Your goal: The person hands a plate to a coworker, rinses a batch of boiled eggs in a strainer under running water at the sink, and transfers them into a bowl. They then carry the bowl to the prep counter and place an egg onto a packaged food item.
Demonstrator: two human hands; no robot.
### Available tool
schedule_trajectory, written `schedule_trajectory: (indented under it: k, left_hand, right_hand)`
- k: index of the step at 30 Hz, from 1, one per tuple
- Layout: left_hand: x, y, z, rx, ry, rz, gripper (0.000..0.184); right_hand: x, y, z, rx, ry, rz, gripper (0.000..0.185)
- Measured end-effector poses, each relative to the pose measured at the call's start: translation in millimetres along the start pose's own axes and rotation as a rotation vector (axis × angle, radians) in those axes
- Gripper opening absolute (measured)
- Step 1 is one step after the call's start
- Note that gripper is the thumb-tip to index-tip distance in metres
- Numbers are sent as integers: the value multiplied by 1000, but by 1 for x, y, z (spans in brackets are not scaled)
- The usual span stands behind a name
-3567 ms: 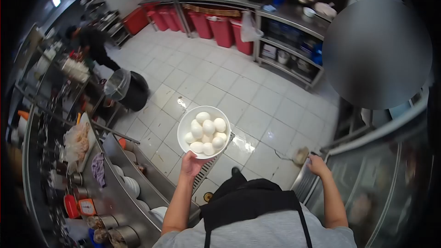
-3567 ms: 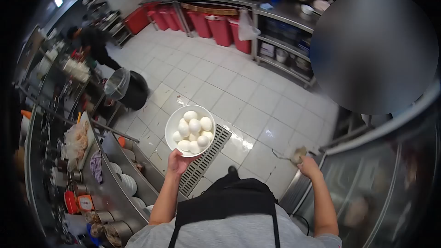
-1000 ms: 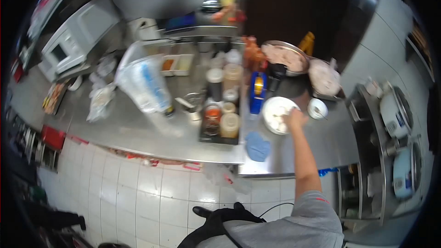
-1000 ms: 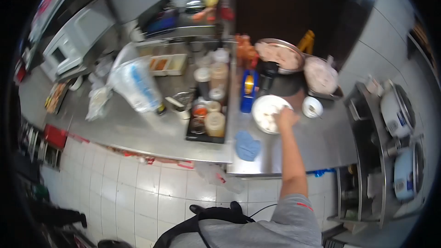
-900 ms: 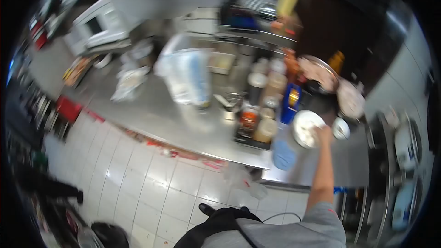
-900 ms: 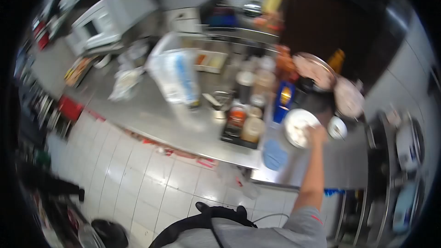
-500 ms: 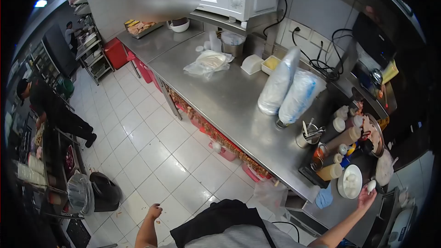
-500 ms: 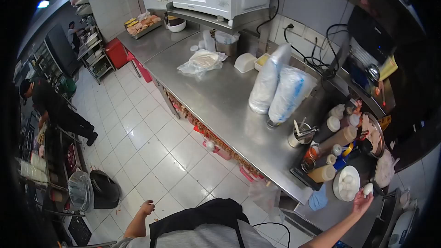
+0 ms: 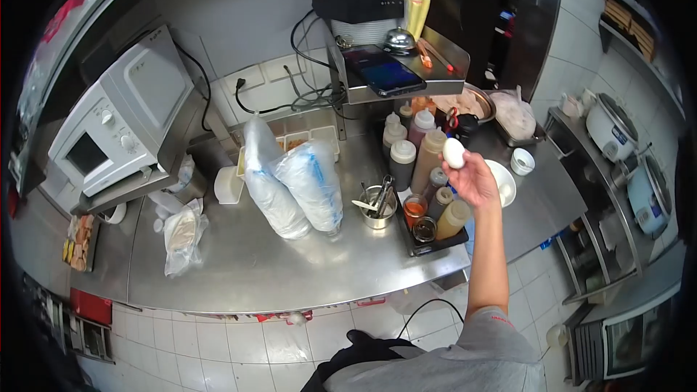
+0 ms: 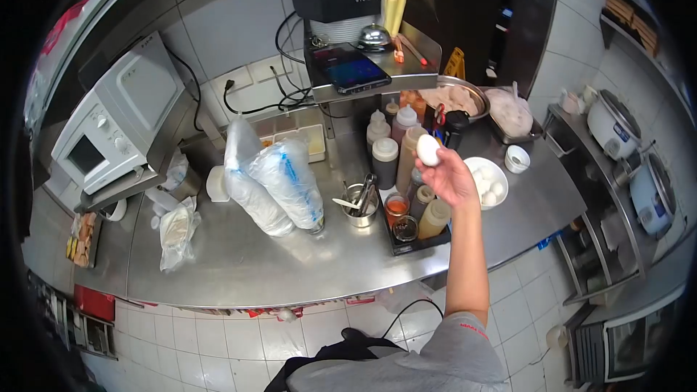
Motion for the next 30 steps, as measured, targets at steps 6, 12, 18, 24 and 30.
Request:
schedule_trajectory:
  k: [6,12,18,24,30]
  left_hand:
    - [6,43,-23,82,-74,-2,46]
    - [32,81,-37,172,-173,-55,45]
    - [64,108,-27,196,-220,-81,45]
    - [91,136,-17,178,-201,-114,45]
    - [99,145,-7,120,-138,-121,45]
  right_hand:
    - [-19,-16,20,-46,247,445,33]
    - [-81,-100,59,48,738,1192,38]
    - [-173,-131,64,-37,838,1881,48]
    - [-245,-94,51,365,927,1974,49]
    - [-298,-66,36,420,941,1979,54]
Point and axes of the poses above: each hand's wrist, its own z-axis away from the middle knuckle, its own x-axis out of the palm, y = z × x, the point moved 6 cm from there along -z, towards the middle knuckle, and after that the axes turned 11 degrees about z, right-handed, at the moved point
